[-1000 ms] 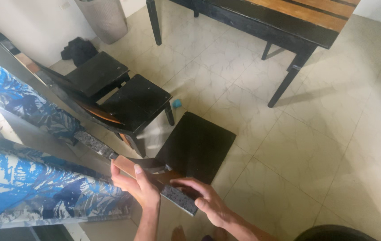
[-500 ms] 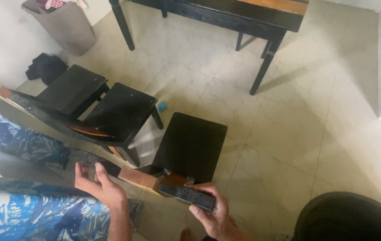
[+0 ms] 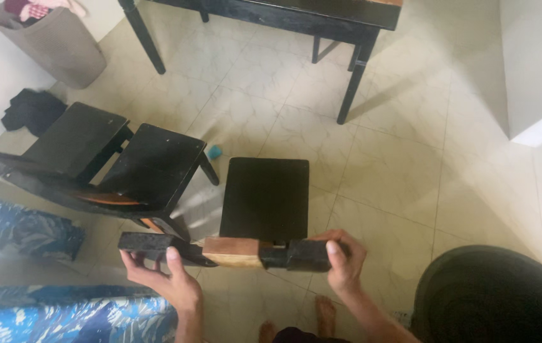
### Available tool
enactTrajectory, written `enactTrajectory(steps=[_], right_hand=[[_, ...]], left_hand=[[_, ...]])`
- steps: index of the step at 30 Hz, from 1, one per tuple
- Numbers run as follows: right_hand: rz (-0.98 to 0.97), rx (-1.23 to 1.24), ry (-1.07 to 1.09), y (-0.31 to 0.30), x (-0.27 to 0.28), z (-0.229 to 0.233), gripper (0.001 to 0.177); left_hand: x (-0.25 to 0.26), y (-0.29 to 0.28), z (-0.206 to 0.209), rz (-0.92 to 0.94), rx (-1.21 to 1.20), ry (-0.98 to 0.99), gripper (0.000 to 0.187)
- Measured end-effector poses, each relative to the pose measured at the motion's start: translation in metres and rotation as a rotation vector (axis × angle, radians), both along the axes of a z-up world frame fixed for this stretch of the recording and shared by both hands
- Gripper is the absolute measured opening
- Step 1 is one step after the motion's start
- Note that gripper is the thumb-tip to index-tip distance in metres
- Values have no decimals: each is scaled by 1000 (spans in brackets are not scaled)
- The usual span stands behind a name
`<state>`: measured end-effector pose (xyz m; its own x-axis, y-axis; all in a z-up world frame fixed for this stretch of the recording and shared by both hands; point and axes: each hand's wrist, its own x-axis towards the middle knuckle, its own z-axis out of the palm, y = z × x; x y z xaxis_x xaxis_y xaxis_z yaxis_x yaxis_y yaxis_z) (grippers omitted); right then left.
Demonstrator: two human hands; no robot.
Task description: The person moves several wooden chairs from near a window to positions tucked under a dining table. The person handles each chair by hand, lifting and placing them one at a time.
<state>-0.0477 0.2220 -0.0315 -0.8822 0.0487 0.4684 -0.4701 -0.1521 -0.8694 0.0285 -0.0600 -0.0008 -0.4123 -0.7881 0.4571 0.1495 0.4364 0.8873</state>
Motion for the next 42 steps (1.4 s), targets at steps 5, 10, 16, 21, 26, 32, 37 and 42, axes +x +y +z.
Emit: enactTrajectory(steps=[5,10,16,21,26,32,37,42], right_hand=[[-176,141,83,43,-45,5,53],[-345,124,11,75,-85,10,54],[-429,87,-78,99,-86,9,58],[-384,-50,-102,111,-91,-12,58],[-445,-90,-105,118,-72,-24,57],[-565,57,-27,126,-19,-14,57],[-663,43,-27,110,-14,-18,56],[-867,107,-31,108,-37,-16,59]], left_hand=[[-6,14,-22,-120,-68,79,83],[-15,36,-30,-288,77,141,80],[-12,64,-34,-345,221,59,75],[-20,70,-42,-353,265,75,71],[-46,62,-33,-429,113,73,77],[-107,52,-22,-683,81,89,82],[-181,45,-7,-806,-56,60,72],[-247,64,-2,-926,-4,55,74]])
